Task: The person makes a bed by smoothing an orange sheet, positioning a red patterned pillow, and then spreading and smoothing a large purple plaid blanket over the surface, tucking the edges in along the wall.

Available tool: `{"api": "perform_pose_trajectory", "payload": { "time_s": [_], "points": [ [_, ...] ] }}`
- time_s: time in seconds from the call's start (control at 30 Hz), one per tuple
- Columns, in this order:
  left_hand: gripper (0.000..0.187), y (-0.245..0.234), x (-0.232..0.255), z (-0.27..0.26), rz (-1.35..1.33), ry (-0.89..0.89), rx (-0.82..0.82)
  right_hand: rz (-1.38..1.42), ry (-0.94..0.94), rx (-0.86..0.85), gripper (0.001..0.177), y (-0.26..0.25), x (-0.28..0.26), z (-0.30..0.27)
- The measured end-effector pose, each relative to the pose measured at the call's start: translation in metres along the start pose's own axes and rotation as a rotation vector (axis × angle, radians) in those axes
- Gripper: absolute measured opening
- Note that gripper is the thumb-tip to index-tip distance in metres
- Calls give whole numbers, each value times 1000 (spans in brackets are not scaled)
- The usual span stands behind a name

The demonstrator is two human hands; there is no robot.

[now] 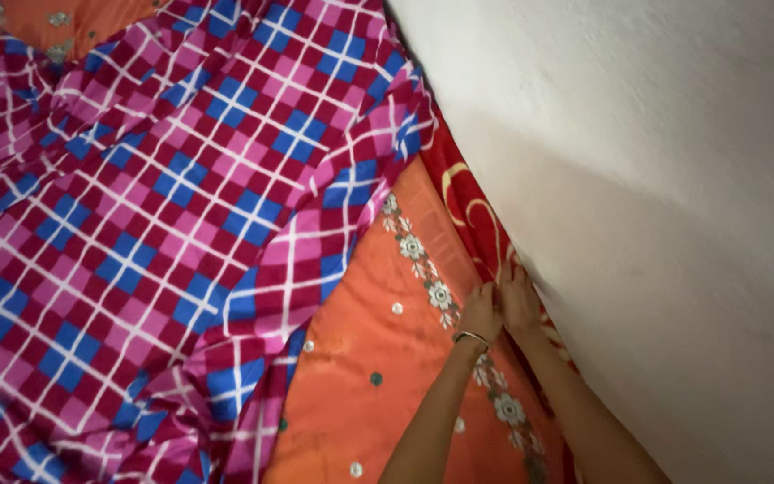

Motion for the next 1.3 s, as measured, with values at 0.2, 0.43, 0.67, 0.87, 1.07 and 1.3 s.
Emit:
{"api": "perform_pose_trajectory", "payload": {
  "time_s": [0.2,0.43,0.67,0.87,1.07,1.3],
  "points": [
    [76,22,-47,60,228,171,35,1,85,-34,82,32,-3,70],
    [84,28,-93,106,118,-14,-37,8,239,-127,32,52,6,109],
    [63,-65,-36,112,206,-101,96,296,-19,417,30,-27,-29,94],
    [82,-127,52,132,494,274,343,771,91,297,22,43,20,107],
    [43,-98,38,165,233,-20,157,900,-3,378,49,58,23,131],
    [64,-122,13,208,156,-179,386,895,-130,194,31,24,-46,116]
  ]
}}
Point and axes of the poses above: each hand's wrist, its own z-axis towards the middle knuckle, its own y-axis out of the palm, x = y × z, the point moved 9 cm from there along z, towards the middle knuckle, and after that the axes turned 7 degrees about -y, right-handed, at the moved point
